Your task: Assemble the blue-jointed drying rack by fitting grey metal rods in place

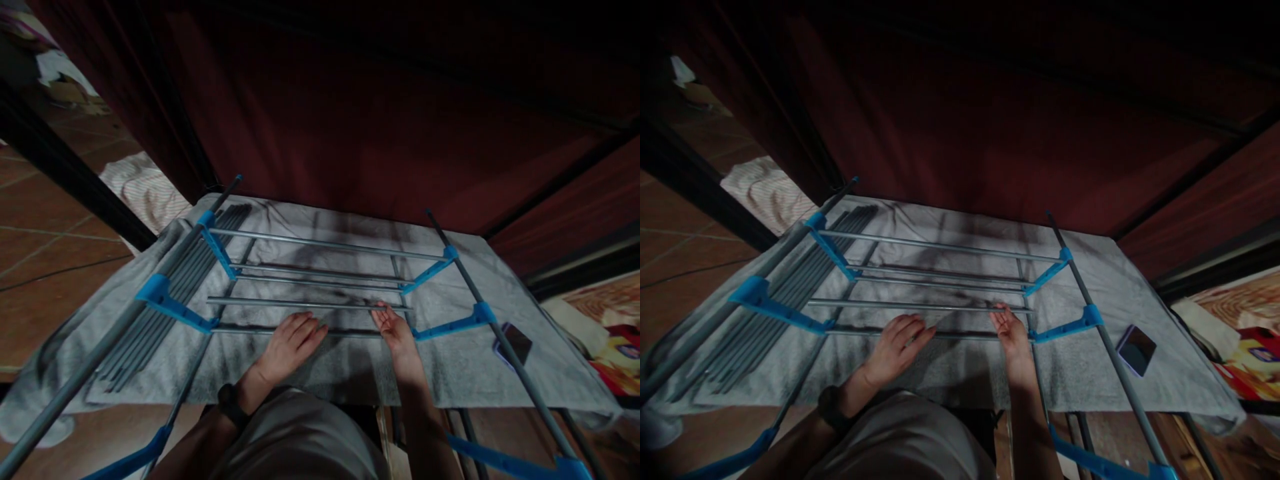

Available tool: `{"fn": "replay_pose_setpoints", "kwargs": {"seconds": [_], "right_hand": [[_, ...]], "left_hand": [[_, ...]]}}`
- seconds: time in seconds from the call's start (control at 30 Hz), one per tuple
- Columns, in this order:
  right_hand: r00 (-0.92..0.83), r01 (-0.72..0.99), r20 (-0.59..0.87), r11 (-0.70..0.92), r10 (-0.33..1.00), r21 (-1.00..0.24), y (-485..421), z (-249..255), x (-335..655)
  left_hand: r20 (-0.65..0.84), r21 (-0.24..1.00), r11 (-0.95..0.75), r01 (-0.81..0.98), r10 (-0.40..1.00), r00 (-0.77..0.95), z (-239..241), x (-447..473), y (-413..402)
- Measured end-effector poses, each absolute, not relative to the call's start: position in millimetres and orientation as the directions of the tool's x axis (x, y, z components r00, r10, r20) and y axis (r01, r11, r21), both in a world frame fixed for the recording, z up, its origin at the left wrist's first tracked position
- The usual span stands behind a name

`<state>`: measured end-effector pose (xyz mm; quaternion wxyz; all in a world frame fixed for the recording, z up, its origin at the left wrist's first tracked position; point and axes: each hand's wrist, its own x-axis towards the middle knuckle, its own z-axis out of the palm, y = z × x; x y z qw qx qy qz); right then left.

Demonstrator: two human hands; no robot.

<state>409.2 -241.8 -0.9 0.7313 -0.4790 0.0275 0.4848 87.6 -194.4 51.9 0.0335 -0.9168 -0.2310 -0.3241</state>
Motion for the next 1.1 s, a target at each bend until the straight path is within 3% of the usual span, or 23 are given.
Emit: {"fn": "replay_pose_setpoints", "kwargs": {"seconds": [0.07,0.2,0.27,0.37,0.6,0.77,0.83,0.97,1.1], "right_hand": [[0.504,-0.741,-0.5,0.056,0.704,-0.669,-241,5,405],[0.46,-0.758,-0.488,0.041,0.742,-0.651,-242,16,390],[0.441,-0.773,-0.492,0.04,0.751,-0.633,-243,19,380],[0.406,-0.812,-0.528,0.03,0.746,-0.583,-243,23,363],[0.292,-0.876,-0.494,0.021,0.819,-0.482,-229,39,325],[-0.024,-0.837,-0.426,-0.251,0.904,-0.486,-232,46,312],[-0.073,-0.805,-0.426,-0.305,0.902,-0.509,-236,43,310],[-0.008,-0.783,-0.423,-0.269,0.906,-0.561,-244,31,309],[0.116,-0.758,-0.424,-0.196,0.898,-0.622,-247,24,313]], "left_hand": [[0.597,0.266,-0.845,0.464,0.522,0.609,49,94,-198],[0.464,0.668,-0.57,0.478,0.822,0.331,46,109,-195],[0.389,0.81,-0.467,0.354,0.881,0.271,50,115,-193],[0.333,0.911,-0.391,0.133,0.885,0.324,64,125,-197],[0.346,0.938,-0.339,-0.078,0.885,0.313,114,140,-207],[0.501,0.863,-0.501,-0.064,0.833,0.235,152,128,-186],[0.556,0.824,-0.566,-0.019,0.802,0.215,163,122,-177],[0.63,0.737,-0.66,0.145,0.748,0.208,172,115,-166],[0.699,0.576,-0.762,0.296,0.646,0.305,173,117,-167]]}}
